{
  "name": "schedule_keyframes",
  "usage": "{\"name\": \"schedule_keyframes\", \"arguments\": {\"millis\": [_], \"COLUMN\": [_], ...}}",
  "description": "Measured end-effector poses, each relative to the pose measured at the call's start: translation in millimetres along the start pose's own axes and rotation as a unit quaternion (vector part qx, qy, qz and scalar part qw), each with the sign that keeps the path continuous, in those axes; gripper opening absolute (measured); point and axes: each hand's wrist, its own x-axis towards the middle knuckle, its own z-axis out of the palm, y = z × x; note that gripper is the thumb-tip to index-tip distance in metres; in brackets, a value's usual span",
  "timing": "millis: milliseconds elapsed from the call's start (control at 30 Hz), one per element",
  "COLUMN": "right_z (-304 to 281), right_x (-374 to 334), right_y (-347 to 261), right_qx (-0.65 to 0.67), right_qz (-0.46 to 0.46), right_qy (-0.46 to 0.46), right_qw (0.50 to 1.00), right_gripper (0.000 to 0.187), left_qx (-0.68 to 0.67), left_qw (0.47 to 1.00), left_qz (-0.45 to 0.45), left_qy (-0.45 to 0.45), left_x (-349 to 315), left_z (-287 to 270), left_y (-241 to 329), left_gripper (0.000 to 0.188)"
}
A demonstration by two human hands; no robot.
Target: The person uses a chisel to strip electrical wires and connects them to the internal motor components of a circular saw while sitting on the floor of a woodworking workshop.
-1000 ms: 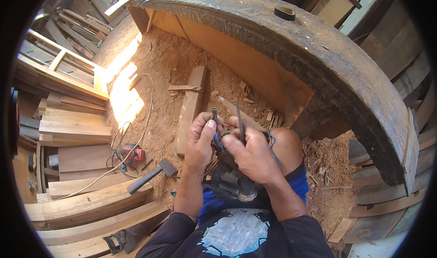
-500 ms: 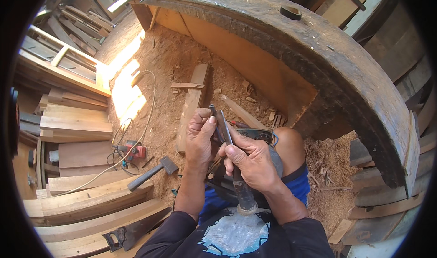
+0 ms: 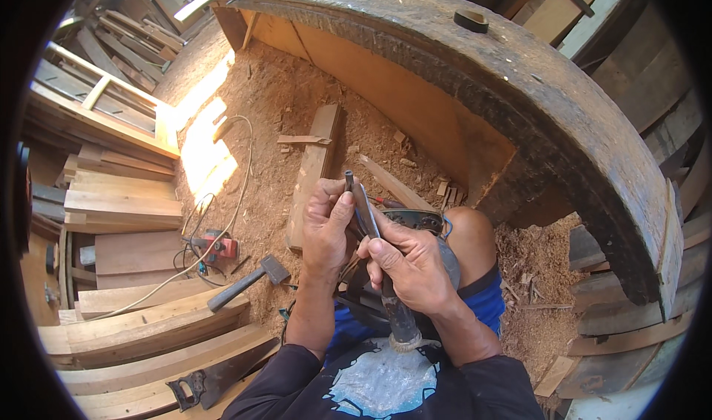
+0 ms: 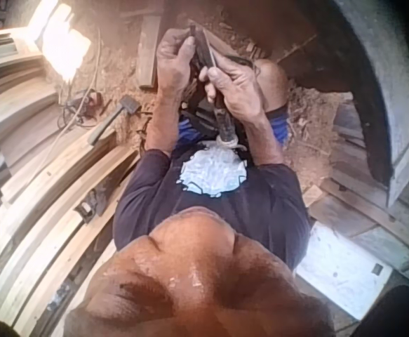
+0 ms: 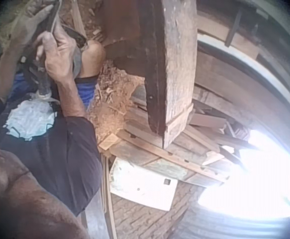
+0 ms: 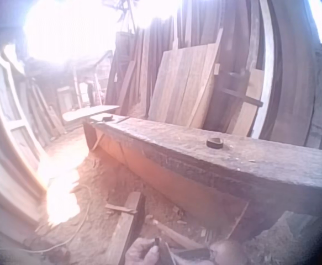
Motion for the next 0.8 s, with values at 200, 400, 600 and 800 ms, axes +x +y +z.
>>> {"name": "schedule_keyframes", "arguments": {"millis": [200,400,600,800], "right_z": [0.2,13.8,16.7,15.0], "right_x": [-2.2,-4.0,-5.1,-4.6], "right_y": [-0.3,8.6,6.9,0.2], "right_qx": [0.036,0.103,0.132,0.15], "right_qz": [0.011,-0.009,-0.036,-0.04], "right_qy": [0.009,0.022,0.035,0.028], "right_qw": [0.999,0.994,0.99,0.987], "right_gripper": [0.052,0.049,0.048,0.046], "left_qx": [0.123,0.174,0.217,0.258], "left_qw": [0.99,0.975,0.959,0.941], "left_qz": [0.071,0.14,0.181,0.22], "left_qy": [0.001,0.015,0.009,-0.011], "left_x": [-2.2,-3.0,2.0,10.1], "left_z": [5.5,5.6,12.3,5.9], "left_y": [4.0,0.3,9.8,6.3], "left_gripper": [0.014,0.017,0.015,0.015]}}
